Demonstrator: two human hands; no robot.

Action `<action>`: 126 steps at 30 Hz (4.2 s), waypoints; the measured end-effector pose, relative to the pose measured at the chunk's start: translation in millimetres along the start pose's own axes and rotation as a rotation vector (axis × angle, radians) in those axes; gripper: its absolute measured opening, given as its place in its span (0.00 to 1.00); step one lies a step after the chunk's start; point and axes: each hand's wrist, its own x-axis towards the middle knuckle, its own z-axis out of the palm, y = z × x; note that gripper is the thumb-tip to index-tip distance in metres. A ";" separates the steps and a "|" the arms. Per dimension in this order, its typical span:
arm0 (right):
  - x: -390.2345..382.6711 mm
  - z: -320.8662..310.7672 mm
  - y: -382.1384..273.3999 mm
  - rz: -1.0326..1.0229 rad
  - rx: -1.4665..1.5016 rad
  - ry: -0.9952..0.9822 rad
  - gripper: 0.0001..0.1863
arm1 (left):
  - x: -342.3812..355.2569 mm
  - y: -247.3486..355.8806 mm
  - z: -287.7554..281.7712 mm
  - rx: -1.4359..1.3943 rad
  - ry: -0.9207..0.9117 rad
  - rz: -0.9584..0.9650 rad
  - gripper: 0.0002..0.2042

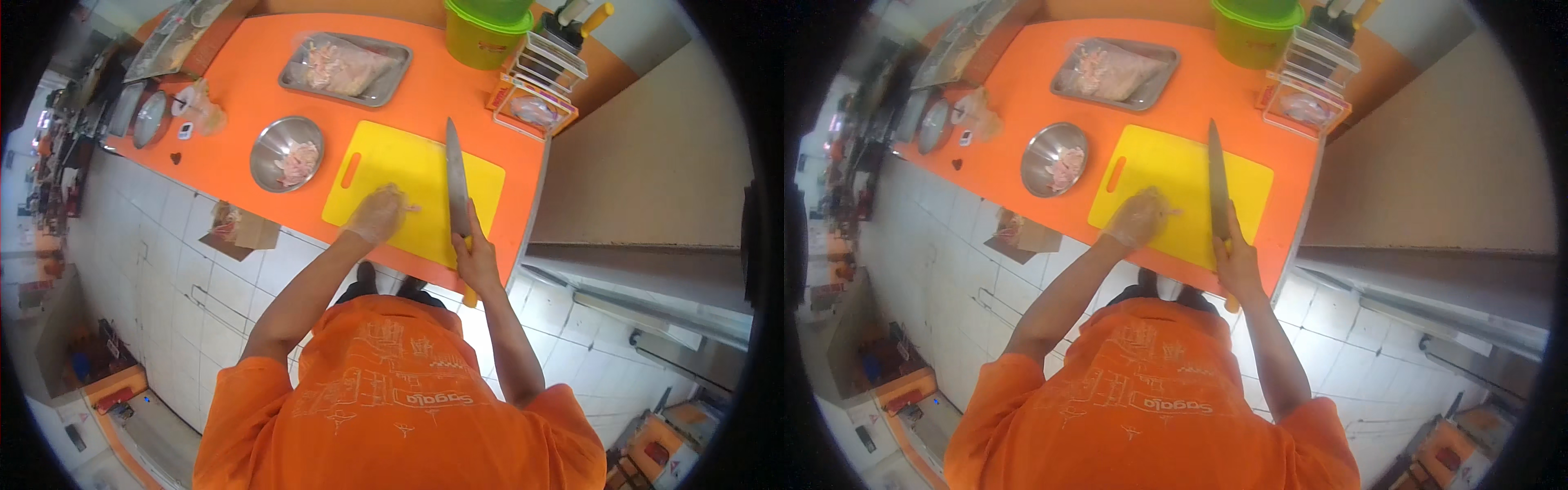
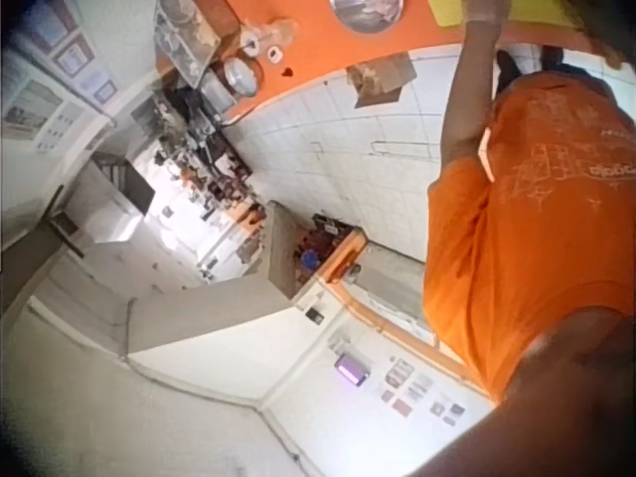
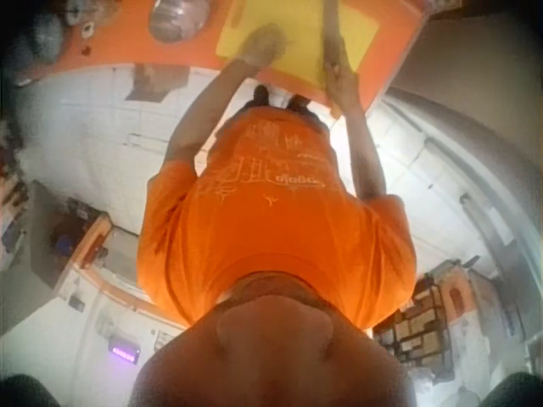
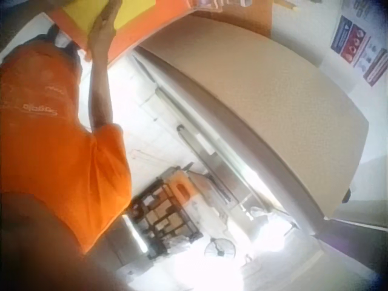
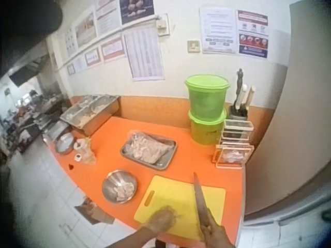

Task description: The person puts on a plastic glove, takes a piece of chicken out of a plastic bag in a metal tray, and slices it into smaller pieces using a knife on a yellow cutting board.

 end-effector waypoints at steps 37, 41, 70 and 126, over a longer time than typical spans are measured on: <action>48.1 108.3 -108.2 0.046 -0.009 0.233 0.40 | 234.8 -324.0 -221.3 -0.663 0.249 -0.385 0.13; 46.2 100.9 -109.1 0.026 -0.062 0.246 0.40 | 202.4 -254.7 -300.5 -0.661 0.231 -0.360 0.13; -24.9 49.9 -81.6 -0.061 0.029 0.133 0.38 | 256.4 -349.8 -253.6 -0.600 0.251 -0.449 0.09; -40.7 44.3 38.3 -0.212 -0.270 0.044 0.34 | -6.2 -9.4 -18.0 -0.256 0.048 -0.674 0.06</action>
